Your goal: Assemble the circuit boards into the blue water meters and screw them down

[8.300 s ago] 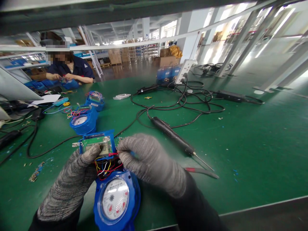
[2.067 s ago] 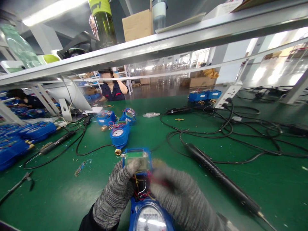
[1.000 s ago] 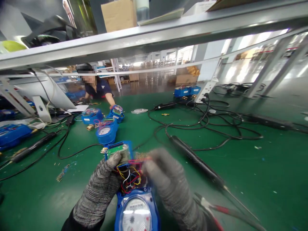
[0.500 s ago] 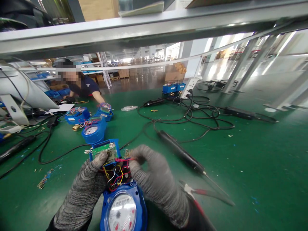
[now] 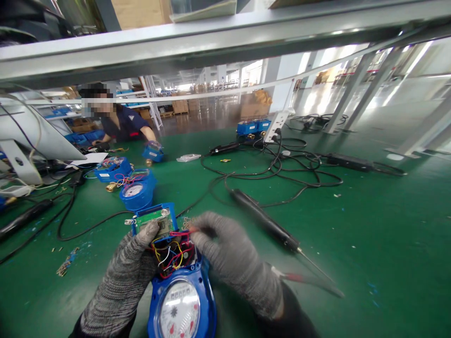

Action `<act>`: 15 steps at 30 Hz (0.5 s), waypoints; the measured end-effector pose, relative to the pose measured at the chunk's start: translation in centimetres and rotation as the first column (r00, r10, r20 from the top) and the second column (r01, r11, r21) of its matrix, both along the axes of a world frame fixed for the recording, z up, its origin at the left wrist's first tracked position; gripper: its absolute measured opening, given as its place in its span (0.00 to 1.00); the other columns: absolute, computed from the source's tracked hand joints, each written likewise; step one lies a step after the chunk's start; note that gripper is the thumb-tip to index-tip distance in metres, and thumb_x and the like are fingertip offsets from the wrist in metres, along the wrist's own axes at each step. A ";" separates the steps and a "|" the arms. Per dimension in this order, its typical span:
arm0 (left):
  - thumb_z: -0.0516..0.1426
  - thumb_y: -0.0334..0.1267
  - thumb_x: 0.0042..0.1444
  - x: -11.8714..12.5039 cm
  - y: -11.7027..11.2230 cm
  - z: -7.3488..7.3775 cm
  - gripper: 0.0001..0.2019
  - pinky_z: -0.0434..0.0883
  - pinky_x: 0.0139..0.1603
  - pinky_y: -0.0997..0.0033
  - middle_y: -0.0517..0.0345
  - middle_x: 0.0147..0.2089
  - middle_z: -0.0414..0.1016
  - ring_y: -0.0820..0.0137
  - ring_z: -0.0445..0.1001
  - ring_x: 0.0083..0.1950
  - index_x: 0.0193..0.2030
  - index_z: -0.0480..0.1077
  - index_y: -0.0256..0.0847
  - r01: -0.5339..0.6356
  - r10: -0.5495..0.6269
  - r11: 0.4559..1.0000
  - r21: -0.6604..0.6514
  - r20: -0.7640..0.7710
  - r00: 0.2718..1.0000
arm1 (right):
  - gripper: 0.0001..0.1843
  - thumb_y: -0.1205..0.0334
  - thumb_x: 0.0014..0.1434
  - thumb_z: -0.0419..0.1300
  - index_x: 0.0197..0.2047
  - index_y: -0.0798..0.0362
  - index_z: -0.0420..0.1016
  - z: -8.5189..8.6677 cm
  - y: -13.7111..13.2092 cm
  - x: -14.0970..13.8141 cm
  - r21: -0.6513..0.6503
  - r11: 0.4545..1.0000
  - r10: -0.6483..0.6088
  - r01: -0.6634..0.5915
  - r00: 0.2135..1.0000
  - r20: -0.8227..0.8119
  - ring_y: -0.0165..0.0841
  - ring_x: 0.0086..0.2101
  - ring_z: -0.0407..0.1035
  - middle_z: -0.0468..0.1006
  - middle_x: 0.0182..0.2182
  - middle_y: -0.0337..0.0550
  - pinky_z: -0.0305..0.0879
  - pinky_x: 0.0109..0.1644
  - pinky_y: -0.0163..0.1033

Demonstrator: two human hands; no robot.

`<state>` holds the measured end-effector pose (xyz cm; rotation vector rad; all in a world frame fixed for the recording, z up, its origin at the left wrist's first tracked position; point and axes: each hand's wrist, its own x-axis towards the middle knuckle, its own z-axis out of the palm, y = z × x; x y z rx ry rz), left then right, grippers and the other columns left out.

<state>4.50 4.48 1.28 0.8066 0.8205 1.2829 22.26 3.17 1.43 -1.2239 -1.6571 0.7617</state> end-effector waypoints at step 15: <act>0.63 0.44 0.51 -0.2 0.4 -0.8 0.14 0.72 0.53 0.57 0.51 0.42 0.80 0.60 0.78 0.44 0.40 0.78 0.36 0.046 -0.046 0.999 -0.003 0.011 0.999 | 0.08 0.57 0.54 0.66 0.33 0.51 0.74 0.2 0.3 2.3 -0.167 0.948 0.229 -0.270 0.946 -0.231 0.30 0.30 0.71 0.75 0.28 0.36 0.69 0.33 0.32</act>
